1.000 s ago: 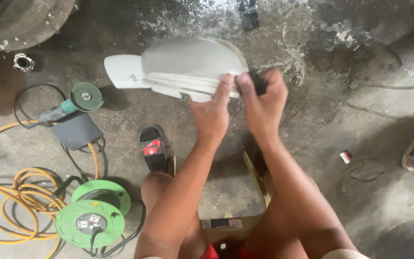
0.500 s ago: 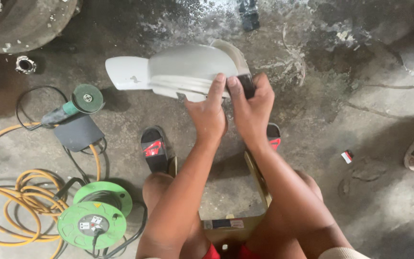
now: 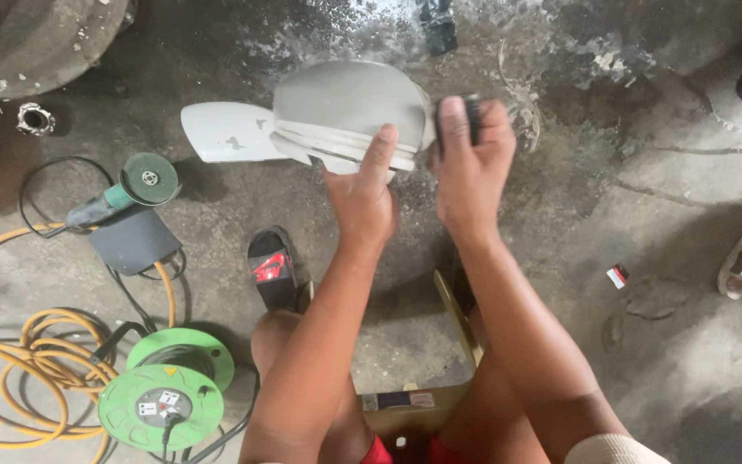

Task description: The person sands a white plastic motorcycle mirror housing with a sanding block, focusing on the edges and inner surfaces. They rotate the part to reach different areas and continue sanding until the clip ends.

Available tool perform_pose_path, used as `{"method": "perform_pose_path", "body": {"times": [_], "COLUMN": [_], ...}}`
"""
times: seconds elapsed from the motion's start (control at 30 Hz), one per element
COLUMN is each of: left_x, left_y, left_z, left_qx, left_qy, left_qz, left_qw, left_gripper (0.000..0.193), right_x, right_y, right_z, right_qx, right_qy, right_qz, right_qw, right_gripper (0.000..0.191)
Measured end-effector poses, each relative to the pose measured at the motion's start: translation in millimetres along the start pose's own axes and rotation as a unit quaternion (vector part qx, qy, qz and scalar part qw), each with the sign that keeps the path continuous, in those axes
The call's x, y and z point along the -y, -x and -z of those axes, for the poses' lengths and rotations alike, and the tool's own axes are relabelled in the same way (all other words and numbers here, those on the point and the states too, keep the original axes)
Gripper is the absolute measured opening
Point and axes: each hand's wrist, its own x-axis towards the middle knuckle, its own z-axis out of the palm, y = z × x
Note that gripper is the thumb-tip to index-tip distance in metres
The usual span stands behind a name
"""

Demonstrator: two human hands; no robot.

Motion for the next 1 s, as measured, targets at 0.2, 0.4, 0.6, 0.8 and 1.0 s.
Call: {"method": "perform_pose_path", "body": {"times": [0.2, 0.4, 0.6, 0.8, 1.0], "left_x": [2, 7, 3, -13, -18], "left_y": [4, 6, 13, 0, -1], "left_z": [1, 3, -1, 11, 15], "left_qx": [-0.054, 0.007, 0.063, 0.215, 0.188], "left_qy": [-0.061, -0.141, -0.153, 0.067, 0.170], "left_qz": [-0.012, 0.004, 0.037, 0.110, 0.194], "left_qw": [0.997, 0.990, 0.985, 0.968, 0.948], "left_gripper": [0.030, 0.029, 0.033, 0.060, 0.067], "right_x": [-1, 10, -11, -16, 5], "right_y": [14, 14, -9, -49, -61], "right_z": [-12, -6, 11, 50, 80], "right_qx": [0.009, -0.006, 0.012, -0.077, -0.075], "right_qy": [0.204, 0.204, 0.129, -0.198, -0.200], "right_qz": [0.079, 0.055, 0.067, -0.091, -0.081], "right_qw": [0.976, 0.977, 0.989, 0.973, 0.974], "right_gripper": [0.032, 0.032, 0.028, 0.012, 0.007]}}
